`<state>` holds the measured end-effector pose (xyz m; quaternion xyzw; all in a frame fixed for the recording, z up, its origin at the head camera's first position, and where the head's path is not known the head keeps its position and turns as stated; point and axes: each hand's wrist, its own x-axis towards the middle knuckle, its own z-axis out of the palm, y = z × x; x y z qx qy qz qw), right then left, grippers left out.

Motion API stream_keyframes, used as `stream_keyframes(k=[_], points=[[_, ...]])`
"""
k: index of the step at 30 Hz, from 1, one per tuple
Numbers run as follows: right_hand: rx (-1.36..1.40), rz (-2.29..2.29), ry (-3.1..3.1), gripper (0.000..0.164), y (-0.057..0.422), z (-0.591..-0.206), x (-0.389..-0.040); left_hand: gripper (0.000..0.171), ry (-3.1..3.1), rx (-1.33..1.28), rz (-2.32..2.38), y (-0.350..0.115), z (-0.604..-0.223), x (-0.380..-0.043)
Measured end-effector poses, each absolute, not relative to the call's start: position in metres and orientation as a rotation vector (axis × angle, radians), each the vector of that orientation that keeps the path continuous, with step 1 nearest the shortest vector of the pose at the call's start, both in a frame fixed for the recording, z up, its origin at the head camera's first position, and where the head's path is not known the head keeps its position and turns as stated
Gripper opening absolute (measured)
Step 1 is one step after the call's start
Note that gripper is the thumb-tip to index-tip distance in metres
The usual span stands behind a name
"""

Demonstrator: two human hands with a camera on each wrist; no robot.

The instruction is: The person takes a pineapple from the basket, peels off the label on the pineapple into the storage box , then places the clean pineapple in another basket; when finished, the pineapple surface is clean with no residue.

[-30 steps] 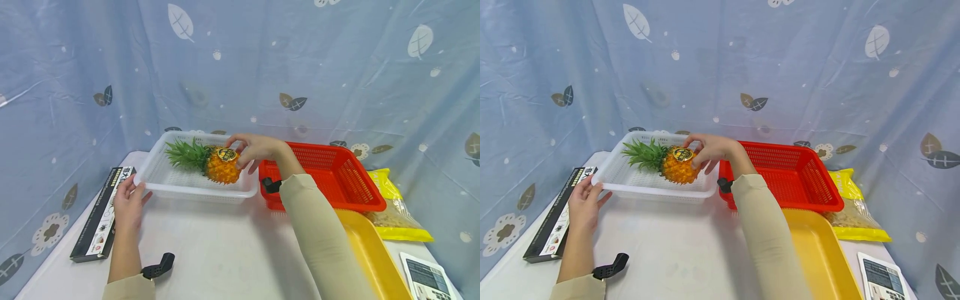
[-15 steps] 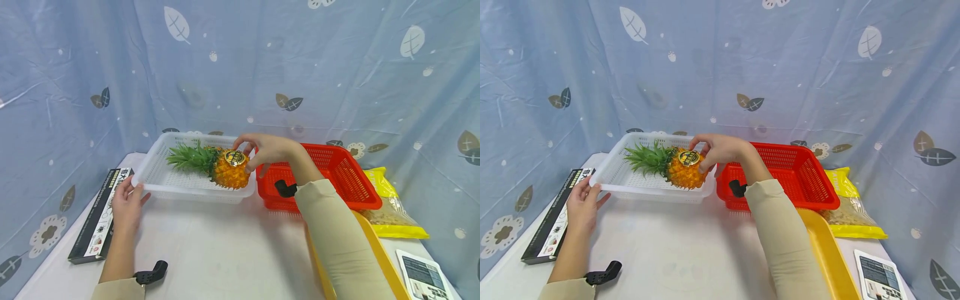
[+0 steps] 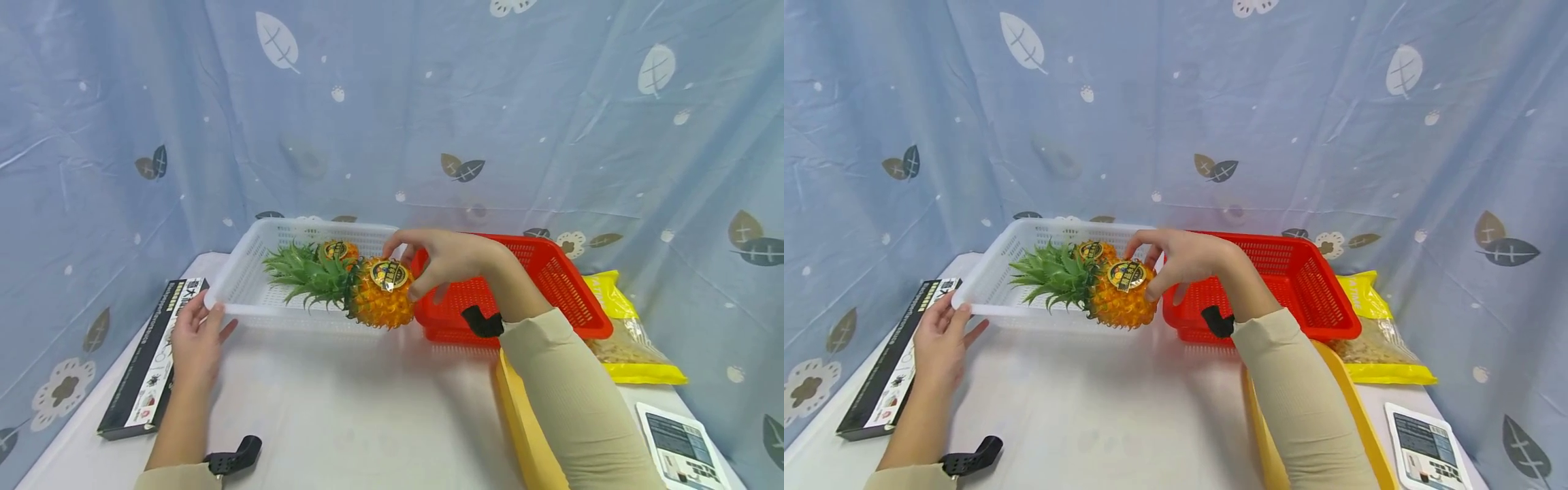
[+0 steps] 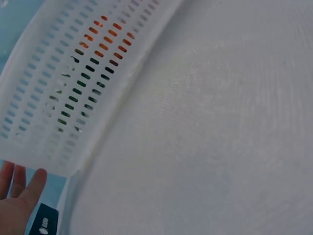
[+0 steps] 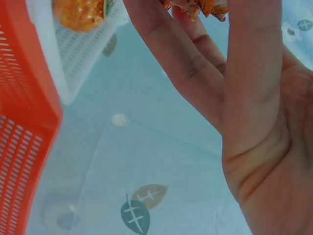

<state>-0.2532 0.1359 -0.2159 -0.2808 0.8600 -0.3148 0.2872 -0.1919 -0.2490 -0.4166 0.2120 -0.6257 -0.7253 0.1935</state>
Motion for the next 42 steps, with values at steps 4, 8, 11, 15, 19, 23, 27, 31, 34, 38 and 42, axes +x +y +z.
stream_keyframes(k=[4,8,11,15,19,23,27,31,34,38,42], points=[[-0.751,-0.830,2.320,0.061,0.142,-0.220,-0.242,0.055,-1.742,0.607,-2.056,-0.248,-0.418,-0.191],[-0.769,-0.836,2.332,0.061,0.150,-0.226,-0.231,0.054,-1.713,0.592,-2.066,-0.249,-0.418,-0.190],[-0.776,-0.834,2.338,0.062,0.156,-0.232,-0.224,0.054,-1.704,0.582,-2.085,-0.250,-0.417,-0.190],[-0.778,-0.817,2.354,0.061,0.163,-0.244,-0.215,0.055,-1.699,0.584,-2.105,-0.252,-0.415,-0.189],[-0.835,-0.773,2.395,0.058,0.168,-0.254,-0.208,0.056,-1.697,0.583,-2.106,-0.254,-0.415,-0.189],[-0.886,-0.731,2.420,0.058,0.172,-0.262,-0.204,0.055,-1.682,0.590,-2.112,-0.254,-0.416,-0.190],[-0.820,-0.778,2.348,0.059,0.176,-0.270,-0.199,0.055,-1.679,0.581,-2.105,-0.253,-0.417,-0.190],[-0.722,-0.825,2.272,0.061,0.178,-0.279,-0.194,0.055,-1.674,0.569,-2.108,-0.252,-0.416,-0.190],[-0.691,-0.826,2.254,0.060,0.177,-0.287,-0.192,0.055,-1.680,0.562,-2.108,-0.251,-0.415,-0.190],[-0.680,-0.820,2.230,0.060,0.176,-0.299,-0.192,0.056,-1.677,0.584,-2.112,-0.250,-0.415,-0.190],[-0.673,-0.805,2.228,0.059,0.174,-0.308,-0.193,0.055,-1.672,0.597,-2.112,-0.249,-0.413,-0.190]])
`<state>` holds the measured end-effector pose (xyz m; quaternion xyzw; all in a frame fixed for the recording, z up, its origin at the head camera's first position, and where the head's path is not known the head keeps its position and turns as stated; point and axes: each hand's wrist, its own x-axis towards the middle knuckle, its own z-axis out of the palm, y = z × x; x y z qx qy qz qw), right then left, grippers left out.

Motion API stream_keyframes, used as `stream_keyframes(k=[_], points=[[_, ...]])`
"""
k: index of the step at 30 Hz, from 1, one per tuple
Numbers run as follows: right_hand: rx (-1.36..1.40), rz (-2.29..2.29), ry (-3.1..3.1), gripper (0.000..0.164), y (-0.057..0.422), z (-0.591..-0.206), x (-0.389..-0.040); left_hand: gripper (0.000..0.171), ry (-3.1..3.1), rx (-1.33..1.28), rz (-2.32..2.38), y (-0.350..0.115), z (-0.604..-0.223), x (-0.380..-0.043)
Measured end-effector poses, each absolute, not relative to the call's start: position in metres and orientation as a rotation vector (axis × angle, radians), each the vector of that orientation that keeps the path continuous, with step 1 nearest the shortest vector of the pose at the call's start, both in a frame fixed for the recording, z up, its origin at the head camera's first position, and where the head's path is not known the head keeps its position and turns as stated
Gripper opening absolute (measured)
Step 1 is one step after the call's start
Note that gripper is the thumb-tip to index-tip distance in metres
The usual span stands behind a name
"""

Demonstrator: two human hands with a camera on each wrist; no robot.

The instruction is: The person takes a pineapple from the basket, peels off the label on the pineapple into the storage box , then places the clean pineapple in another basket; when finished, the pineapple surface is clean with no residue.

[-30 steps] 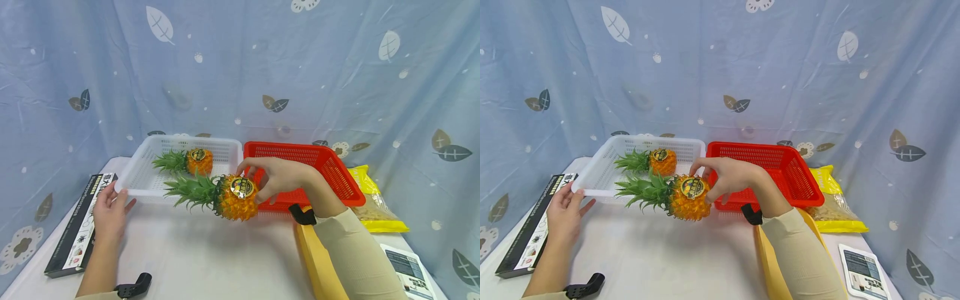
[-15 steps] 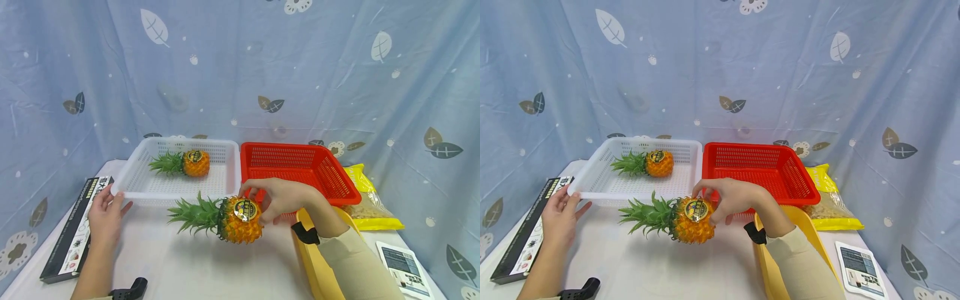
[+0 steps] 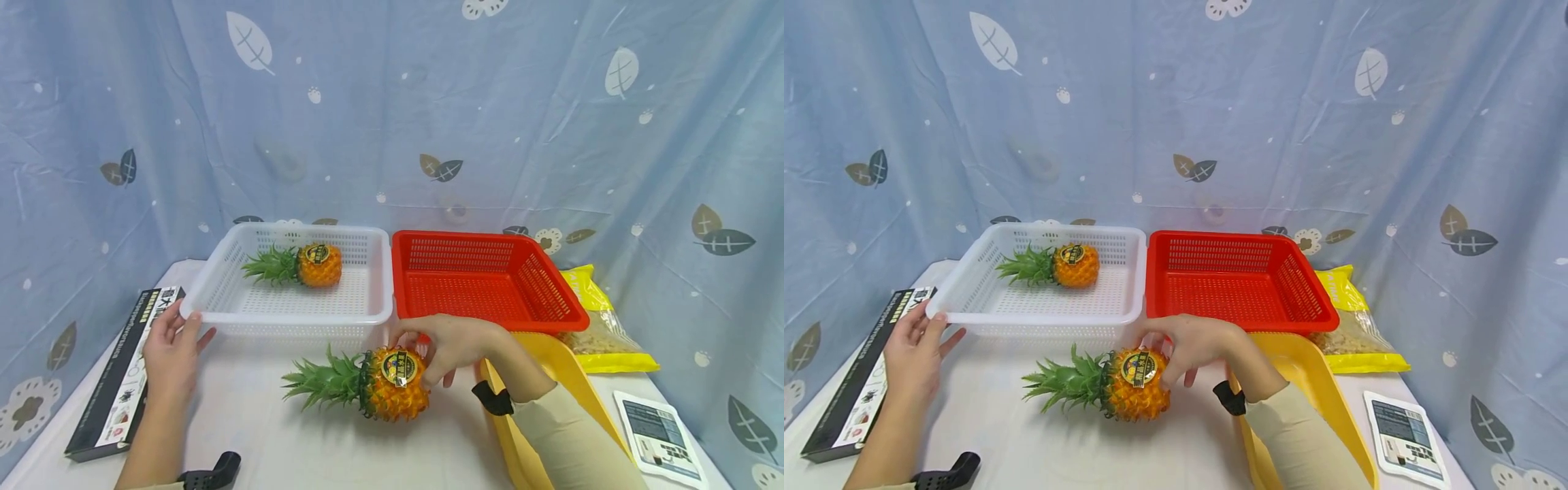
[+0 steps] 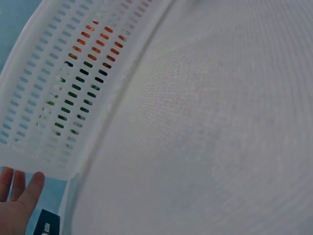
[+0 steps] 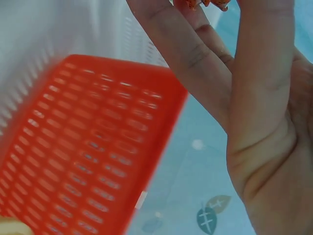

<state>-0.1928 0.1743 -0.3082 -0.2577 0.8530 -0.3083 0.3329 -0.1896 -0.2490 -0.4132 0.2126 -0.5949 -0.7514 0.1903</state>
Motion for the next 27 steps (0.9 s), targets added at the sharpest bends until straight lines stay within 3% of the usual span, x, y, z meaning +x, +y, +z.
stream_keyframes(k=[27], points=[[-0.637,-0.834,2.166,0.060,0.179,-0.334,-0.192,0.057,-1.766,0.601,-2.070,-0.254,-0.411,-0.188]])
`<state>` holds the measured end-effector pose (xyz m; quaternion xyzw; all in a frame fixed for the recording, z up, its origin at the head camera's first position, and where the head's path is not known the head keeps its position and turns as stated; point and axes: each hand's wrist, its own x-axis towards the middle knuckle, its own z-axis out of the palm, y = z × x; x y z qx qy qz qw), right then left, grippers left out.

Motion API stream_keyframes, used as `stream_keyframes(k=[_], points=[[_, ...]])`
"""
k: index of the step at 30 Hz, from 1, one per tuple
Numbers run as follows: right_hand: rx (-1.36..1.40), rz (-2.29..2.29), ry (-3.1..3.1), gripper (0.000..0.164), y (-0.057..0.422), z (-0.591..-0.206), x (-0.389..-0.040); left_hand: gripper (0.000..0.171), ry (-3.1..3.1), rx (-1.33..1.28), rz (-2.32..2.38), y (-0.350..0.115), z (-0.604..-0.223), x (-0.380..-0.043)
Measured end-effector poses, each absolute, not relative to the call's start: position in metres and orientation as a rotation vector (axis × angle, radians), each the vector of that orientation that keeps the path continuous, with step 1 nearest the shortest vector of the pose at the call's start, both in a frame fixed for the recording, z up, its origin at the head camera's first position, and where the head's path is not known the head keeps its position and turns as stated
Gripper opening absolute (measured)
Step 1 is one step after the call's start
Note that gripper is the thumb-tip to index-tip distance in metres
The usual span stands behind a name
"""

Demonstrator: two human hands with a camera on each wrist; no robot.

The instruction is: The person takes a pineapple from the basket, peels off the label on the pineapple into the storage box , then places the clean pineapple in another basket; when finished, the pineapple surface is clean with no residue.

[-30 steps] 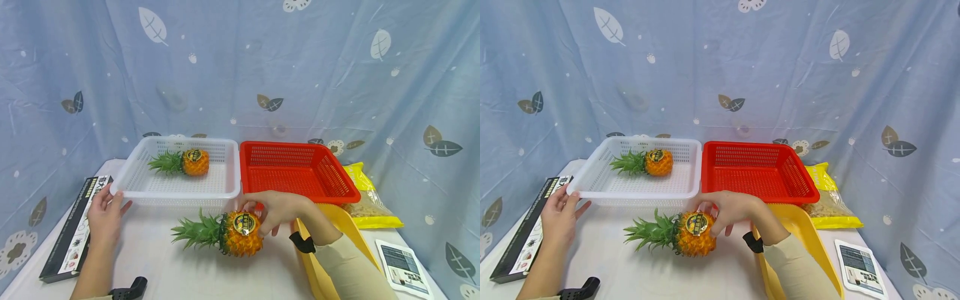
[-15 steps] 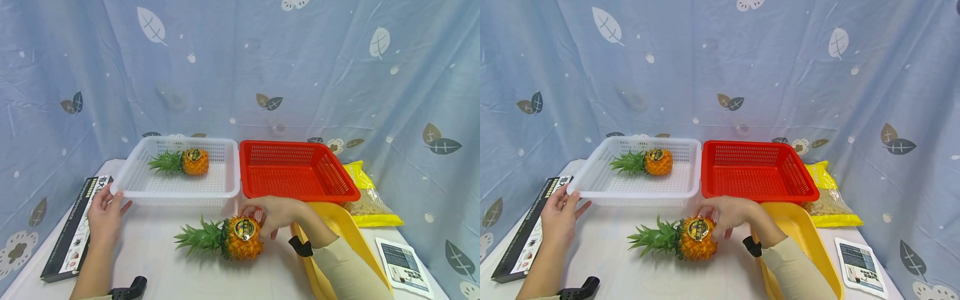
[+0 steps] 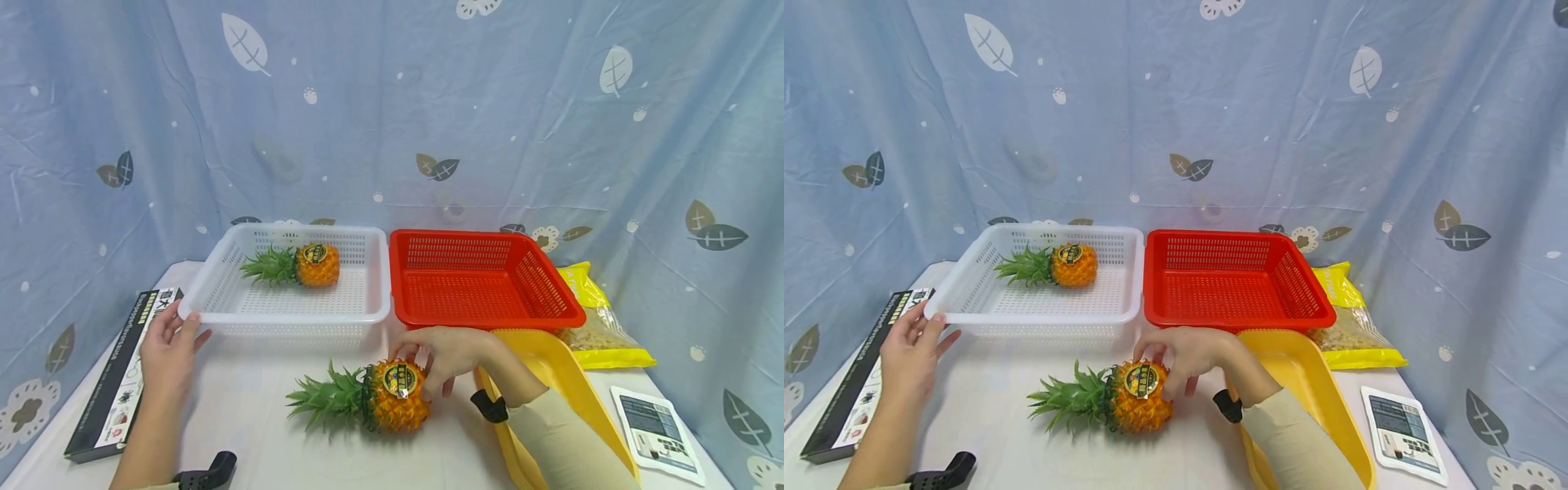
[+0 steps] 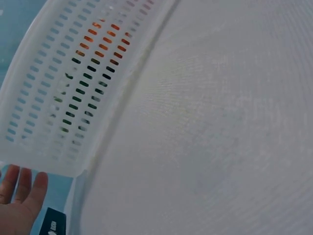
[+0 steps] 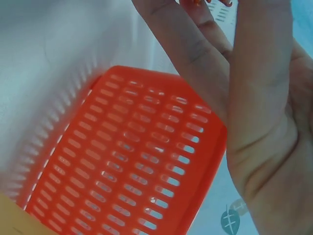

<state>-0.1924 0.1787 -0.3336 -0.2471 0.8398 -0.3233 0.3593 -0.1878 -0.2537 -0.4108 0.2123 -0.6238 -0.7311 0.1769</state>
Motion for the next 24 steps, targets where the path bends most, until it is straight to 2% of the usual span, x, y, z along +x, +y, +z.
stream_keyframes(k=[8,15,20,24], points=[[-0.634,-0.830,2.137,0.059,0.180,-0.334,-0.195,0.061,-1.945,0.631,-1.971,-0.258,-0.407,-0.185],[-0.665,-0.840,2.126,0.059,0.181,-0.333,-0.197,0.057,-2.160,0.723,-1.535,-0.248,-0.390,-0.178],[-0.667,-0.842,2.119,0.057,0.182,-0.332,-0.197,0.052,-2.178,0.540,-1.347,-0.230,-0.372,-0.166],[-0.668,-0.835,2.124,0.057,0.182,-0.334,-0.196,0.041,-2.197,0.263,-1.263,-0.213,-0.358,-0.154]])
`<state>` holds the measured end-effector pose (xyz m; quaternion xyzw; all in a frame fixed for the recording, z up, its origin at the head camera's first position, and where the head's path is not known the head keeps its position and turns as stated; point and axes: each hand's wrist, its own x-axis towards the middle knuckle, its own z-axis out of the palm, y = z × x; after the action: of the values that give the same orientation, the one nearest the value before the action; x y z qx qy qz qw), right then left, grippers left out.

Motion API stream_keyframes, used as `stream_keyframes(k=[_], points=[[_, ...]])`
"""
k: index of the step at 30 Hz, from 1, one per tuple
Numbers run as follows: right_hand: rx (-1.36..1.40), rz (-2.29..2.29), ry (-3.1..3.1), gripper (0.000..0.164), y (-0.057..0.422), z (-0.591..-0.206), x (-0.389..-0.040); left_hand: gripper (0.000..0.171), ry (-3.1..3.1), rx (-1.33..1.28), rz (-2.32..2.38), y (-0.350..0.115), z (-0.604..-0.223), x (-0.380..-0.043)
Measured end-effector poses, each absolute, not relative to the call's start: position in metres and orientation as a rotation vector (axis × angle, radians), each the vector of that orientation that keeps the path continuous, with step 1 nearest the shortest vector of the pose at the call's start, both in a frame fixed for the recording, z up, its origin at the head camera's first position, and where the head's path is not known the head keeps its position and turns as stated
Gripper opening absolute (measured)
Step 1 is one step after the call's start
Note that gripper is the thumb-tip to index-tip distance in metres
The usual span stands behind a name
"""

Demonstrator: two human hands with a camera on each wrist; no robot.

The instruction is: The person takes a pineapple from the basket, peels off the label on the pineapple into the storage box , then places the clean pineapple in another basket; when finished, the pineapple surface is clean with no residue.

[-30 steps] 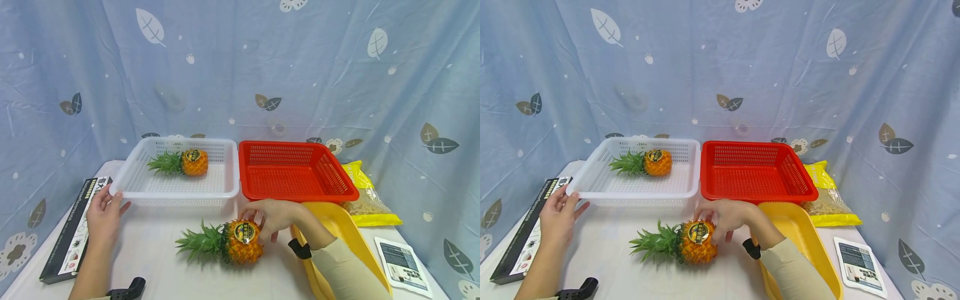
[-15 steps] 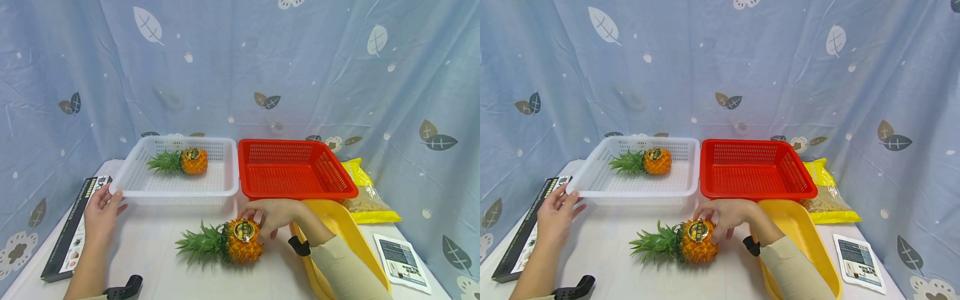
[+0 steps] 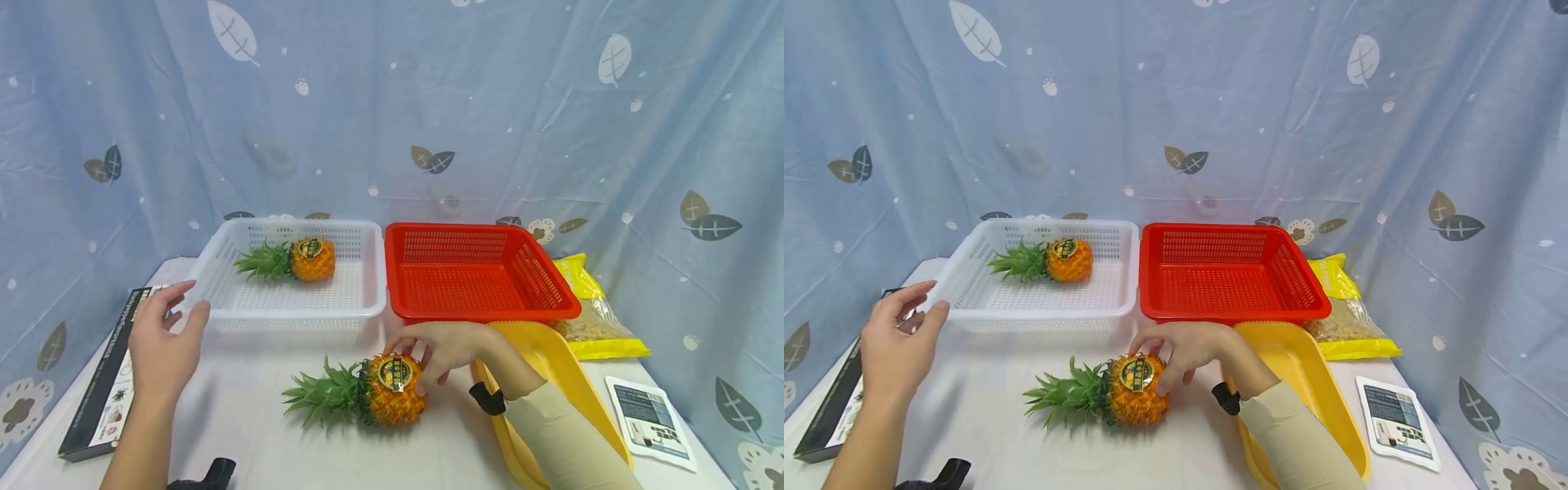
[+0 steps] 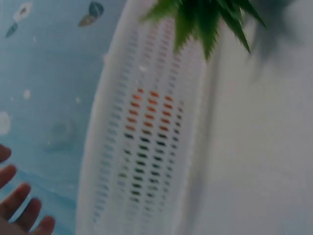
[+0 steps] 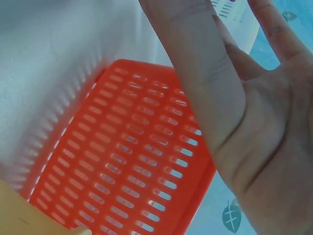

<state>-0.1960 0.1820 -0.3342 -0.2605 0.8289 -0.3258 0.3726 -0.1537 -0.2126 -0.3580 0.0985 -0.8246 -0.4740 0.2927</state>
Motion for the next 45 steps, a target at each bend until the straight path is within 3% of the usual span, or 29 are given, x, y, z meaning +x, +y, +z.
stream_keyframes(k=[6,10,21,34,45], points=[[-0.766,-0.804,2.157,0.058,0.182,-0.336,-0.198,0.032,-2.328,-0.397,-1.183,-0.194,-0.344,-0.139],[-0.796,-0.797,2.167,0.060,0.183,-0.337,-0.198,0.034,-2.397,-0.598,-1.152,-0.187,-0.337,-0.133],[-0.791,-0.759,2.206,0.060,0.183,-0.334,-0.194,0.031,-2.625,-0.818,-1.111,-0.148,-0.345,-0.126],[-0.794,-0.768,2.258,0.062,0.186,-0.336,-0.190,0.059,-2.850,-0.957,-1.064,-0.102,-0.365,-0.128],[-0.851,-0.784,2.250,0.060,0.187,-0.336,-0.188,0.064,-2.919,-0.932,-0.974,-0.090,-0.372,-0.128]])
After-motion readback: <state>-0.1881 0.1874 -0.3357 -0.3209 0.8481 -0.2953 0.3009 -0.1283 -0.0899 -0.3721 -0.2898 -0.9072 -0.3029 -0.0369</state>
